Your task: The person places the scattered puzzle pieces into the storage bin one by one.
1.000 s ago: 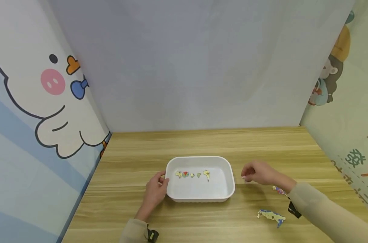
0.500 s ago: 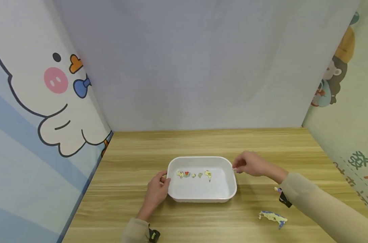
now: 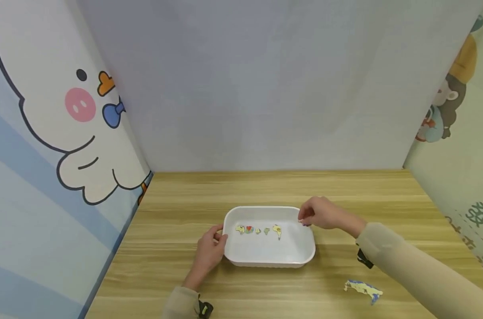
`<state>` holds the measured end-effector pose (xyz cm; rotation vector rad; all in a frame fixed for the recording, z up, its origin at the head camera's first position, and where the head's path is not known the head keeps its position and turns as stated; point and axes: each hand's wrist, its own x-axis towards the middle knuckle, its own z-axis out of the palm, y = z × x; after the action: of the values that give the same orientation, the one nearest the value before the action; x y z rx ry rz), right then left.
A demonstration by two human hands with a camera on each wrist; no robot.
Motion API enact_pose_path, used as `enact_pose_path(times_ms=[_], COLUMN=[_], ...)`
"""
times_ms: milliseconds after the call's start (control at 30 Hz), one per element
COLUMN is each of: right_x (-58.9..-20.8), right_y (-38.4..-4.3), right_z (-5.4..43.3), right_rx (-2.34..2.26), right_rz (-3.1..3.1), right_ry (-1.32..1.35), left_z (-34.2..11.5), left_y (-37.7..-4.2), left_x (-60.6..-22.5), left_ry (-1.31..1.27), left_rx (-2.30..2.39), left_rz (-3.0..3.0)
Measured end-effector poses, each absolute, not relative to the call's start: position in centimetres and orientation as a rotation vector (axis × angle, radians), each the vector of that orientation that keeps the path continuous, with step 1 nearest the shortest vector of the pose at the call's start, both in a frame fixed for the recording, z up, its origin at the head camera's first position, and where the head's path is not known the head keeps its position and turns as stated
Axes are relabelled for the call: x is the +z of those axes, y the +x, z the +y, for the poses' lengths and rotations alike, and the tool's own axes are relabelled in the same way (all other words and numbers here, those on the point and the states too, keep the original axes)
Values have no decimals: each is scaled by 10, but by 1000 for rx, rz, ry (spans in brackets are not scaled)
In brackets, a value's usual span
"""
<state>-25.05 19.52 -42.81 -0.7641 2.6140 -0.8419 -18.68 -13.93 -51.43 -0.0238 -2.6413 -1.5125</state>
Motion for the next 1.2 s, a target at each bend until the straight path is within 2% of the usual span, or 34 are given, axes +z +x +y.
enact_pose_path(times_ms=[1200], right_x=[-450], right_y=[-265], right_z=[148], right_rx=[-672], right_rz=[2605], right_ry=[-756], left_z=[-142], left_y=[-186], left_x=[-516], left_ry=[-52], left_rx=[-1545], left_rz=[-2589])
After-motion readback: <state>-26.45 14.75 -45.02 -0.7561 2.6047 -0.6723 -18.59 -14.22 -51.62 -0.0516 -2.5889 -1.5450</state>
